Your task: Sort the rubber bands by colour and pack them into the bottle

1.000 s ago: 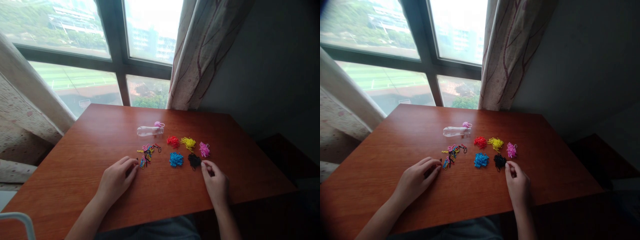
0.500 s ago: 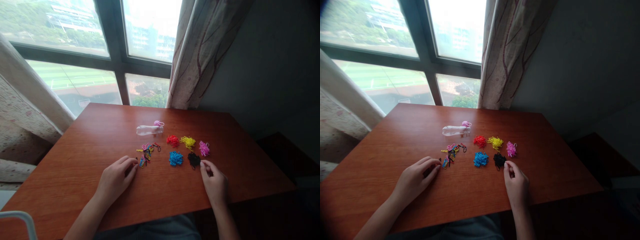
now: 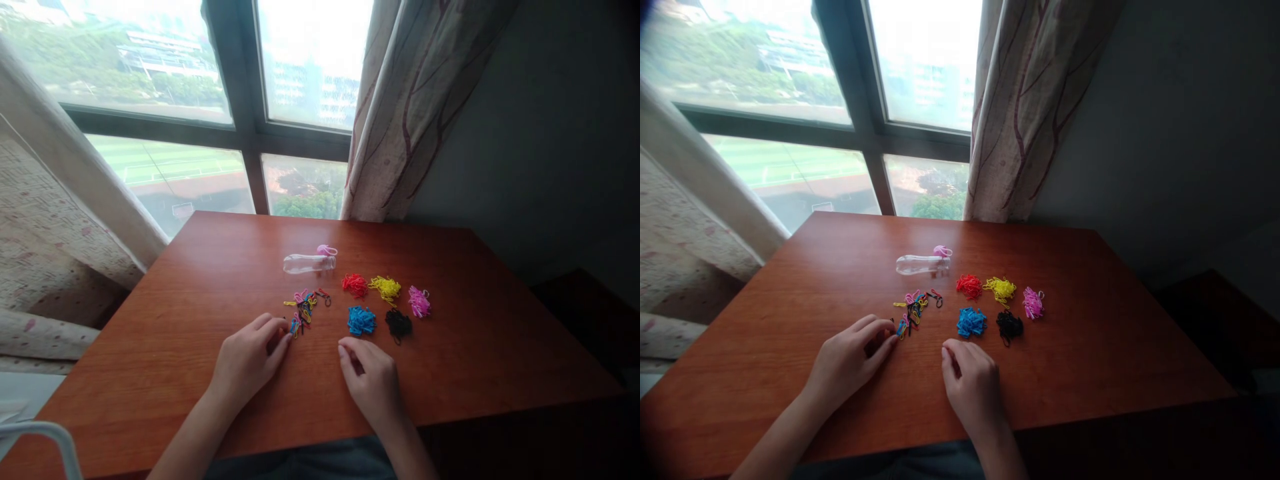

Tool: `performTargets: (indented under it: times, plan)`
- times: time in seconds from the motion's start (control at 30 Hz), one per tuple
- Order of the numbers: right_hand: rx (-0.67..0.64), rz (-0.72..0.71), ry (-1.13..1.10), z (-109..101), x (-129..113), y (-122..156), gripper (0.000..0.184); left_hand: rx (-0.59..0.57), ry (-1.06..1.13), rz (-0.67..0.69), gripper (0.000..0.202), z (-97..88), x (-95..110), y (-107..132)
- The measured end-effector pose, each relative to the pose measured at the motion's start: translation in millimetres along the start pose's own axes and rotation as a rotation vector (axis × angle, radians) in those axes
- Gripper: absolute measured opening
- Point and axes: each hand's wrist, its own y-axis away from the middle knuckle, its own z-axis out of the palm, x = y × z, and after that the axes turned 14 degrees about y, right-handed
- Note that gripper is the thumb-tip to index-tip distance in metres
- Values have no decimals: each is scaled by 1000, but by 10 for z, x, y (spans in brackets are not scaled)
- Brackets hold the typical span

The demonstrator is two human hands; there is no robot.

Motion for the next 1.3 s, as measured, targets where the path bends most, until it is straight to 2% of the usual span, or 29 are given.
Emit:
performTargets:
  times: [0.3, 0.57, 0.73, 0.87, 1.07, 1.17, 1.3]
  plan:
    - [-53, 41, -64, 25, 11, -12, 16, -18, -25, -50, 17, 22, 105, -11]
    - [-70, 47, -98, 31, 17, -15, 14, -16, 51, -10, 17, 24, 32, -4]
    - [-87, 31, -66, 32, 0, 12, 14, 14, 120, 64, 17, 32, 42, -5]
    - [-144, -38, 1, 21, -39, 32, 17, -50, 102, 223, 19, 86, 233, -158]
    - [-147, -28, 13, 23, -41, 0, 18, -173, 33, 401, 17, 253, 660, -608]
    - [-102, -19, 16, 52, -9, 7, 18, -260, -25, 439, 9, 324, 804, -758]
    - [-74, -11, 26, 86, 20, 27, 18, -275, -42, 430, 8, 381, 880, -821]
